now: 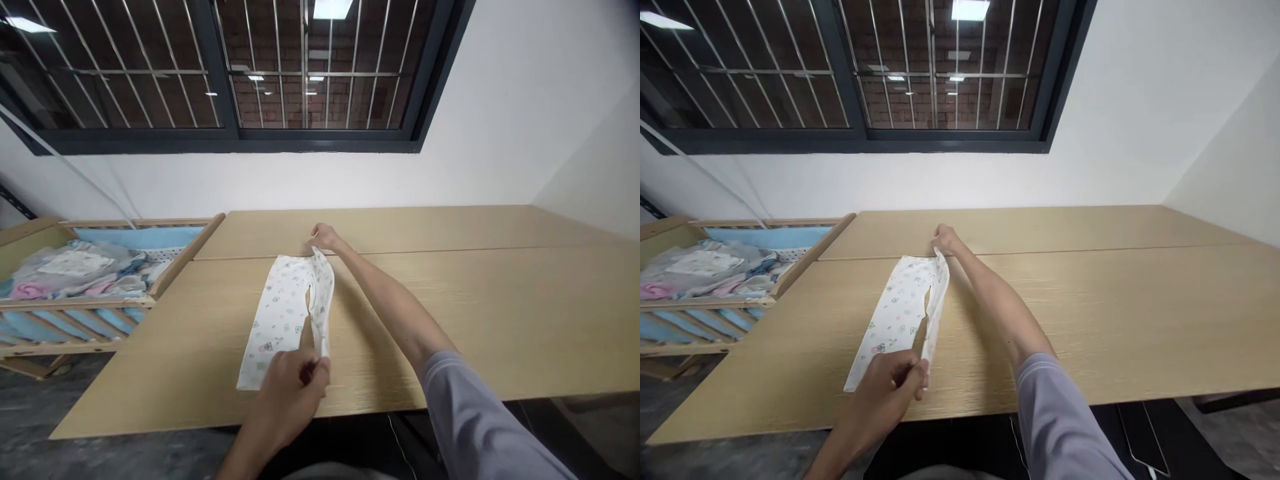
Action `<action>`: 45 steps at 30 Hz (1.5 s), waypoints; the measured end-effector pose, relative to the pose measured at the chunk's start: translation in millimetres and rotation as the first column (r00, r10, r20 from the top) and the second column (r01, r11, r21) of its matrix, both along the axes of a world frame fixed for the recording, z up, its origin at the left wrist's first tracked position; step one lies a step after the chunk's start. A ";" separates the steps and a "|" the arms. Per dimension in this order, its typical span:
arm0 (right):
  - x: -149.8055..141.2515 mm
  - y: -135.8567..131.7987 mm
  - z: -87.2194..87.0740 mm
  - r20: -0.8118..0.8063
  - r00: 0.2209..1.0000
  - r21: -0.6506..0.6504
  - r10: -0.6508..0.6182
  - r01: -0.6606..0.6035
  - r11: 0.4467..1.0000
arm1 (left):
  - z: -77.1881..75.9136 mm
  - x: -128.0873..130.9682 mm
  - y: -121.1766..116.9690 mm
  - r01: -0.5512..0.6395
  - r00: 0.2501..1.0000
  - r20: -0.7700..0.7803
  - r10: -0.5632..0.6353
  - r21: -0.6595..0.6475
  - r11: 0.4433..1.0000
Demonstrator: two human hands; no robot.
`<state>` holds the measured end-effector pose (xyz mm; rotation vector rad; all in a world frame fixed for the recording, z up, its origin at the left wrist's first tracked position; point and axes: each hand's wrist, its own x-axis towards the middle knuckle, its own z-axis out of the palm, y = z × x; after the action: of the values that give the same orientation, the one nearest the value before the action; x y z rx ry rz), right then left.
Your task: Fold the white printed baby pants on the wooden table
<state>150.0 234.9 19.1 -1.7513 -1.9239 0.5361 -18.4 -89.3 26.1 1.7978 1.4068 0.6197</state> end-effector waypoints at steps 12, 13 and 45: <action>-107.1 0.6 -18.5 0.027 0.999 -0.007 0.037 -0.037 0.999 | -41.8 -92.0 -19.0 -0.363 0.876 -0.289 0.385 0.131 0.923; -112.5 -0.2 -21.0 0.035 0.999 -0.014 0.040 -0.039 0.999 | -44.8 -94.7 -18.8 -0.369 0.858 -0.332 0.392 0.133 0.920; -84.3 -123.8 -74.9 0.267 0.385 -0.026 0.884 -0.914 0.406 | -115.8 -81.7 -55.4 0.254 0.688 -0.592 0.420 0.738 0.625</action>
<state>65.8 111.1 -55.8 -0.4837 -2.9592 0.5235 -100.1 -144.8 -89.7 2.9509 1.9405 0.6547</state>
